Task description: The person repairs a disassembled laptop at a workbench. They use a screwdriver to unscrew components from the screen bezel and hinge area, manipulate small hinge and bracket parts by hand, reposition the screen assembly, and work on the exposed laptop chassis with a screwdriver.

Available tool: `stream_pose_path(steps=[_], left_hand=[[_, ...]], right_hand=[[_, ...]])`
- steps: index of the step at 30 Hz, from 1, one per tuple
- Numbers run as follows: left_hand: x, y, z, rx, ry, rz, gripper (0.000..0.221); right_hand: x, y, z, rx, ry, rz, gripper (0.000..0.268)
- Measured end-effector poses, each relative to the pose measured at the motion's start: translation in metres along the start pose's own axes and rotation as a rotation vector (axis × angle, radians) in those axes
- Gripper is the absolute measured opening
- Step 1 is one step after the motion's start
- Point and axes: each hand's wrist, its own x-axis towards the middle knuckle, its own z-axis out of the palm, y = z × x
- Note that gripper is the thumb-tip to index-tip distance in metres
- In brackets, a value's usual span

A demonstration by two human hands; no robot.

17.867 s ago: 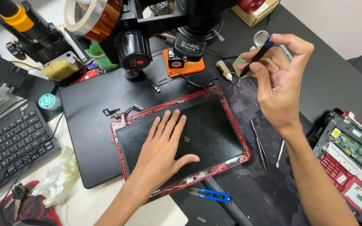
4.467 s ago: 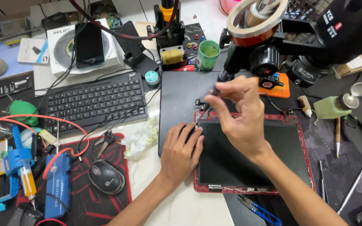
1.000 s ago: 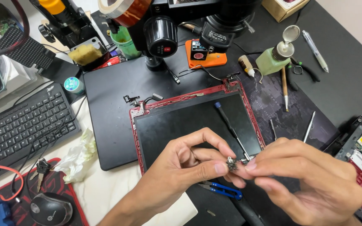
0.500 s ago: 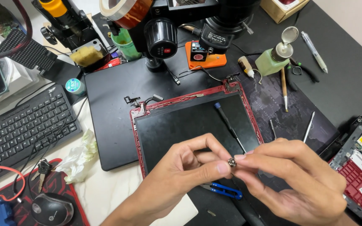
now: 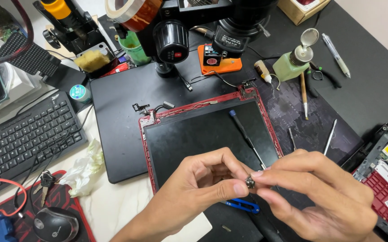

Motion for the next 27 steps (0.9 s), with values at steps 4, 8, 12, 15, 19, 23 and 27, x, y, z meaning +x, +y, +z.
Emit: stream_pose_path(steps=[4,8,12,15,19,23,27], left_hand=[[-0.002,0.000,0.001,0.110,0.000,0.063,0.014],[-0.002,0.003,0.005,0.245,0.022,0.143,0.012],[-0.003,0.005,0.006,0.381,0.051,0.245,0.011],[-0.001,0.004,0.006,0.504,0.117,0.290,0.013],[0.008,0.001,0.001,0.871,0.296,0.393,0.020],[0.021,-0.007,-0.019,0.968,0.330,0.275,0.016],[0.040,-0.012,-0.042,1.011,0.301,0.287,0.012]], right_hand=[[0.000,-0.002,-0.001,0.018,-0.002,0.019,0.024],[0.001,-0.001,0.000,0.015,-0.009,0.013,0.023],[0.002,0.001,0.003,-0.018,-0.007,-0.003,0.023],[0.004,0.004,0.005,-0.083,-0.018,-0.019,0.025],[0.011,0.015,0.012,-0.161,-0.068,-0.093,0.026],[0.010,0.039,0.019,-0.173,-0.172,-0.113,0.029],[0.012,0.062,0.032,-0.174,-0.234,-0.078,0.028]])
